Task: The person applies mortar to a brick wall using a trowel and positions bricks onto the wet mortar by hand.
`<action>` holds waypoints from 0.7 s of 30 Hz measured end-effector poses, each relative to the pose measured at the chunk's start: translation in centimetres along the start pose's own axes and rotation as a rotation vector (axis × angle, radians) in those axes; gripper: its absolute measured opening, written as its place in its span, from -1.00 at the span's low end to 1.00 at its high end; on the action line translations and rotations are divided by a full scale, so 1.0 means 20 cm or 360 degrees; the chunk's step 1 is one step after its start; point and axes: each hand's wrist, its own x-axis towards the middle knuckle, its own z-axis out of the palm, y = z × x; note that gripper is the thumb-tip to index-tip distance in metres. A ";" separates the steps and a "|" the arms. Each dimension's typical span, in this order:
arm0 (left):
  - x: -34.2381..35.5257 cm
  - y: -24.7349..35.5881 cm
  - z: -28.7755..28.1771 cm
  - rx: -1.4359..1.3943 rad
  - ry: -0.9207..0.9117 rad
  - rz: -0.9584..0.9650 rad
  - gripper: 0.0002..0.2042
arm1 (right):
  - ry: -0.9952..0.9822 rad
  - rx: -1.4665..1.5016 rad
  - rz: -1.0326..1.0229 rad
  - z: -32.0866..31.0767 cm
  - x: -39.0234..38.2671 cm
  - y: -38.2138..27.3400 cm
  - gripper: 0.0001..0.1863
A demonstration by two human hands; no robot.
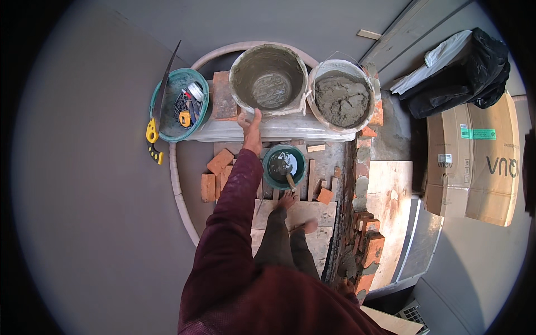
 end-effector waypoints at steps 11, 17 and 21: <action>0.51 -0.10 -0.51 0.1503 0.0511 0.1364 0.14 | 0.0271 -0.0577 0.0053 -0.13 -0.01 -0.10 -0.45; 0.61 -0.24 -0.55 0.1301 0.0426 0.1700 -0.11 | 0.0298 -0.0608 0.0223 0.05 -0.16 -0.56 -0.53; 0.33 0.00 -0.70 0.1601 0.0434 0.1642 -0.17 | 0.0176 -0.0352 0.0206 0.14 -0.06 -0.55 -0.84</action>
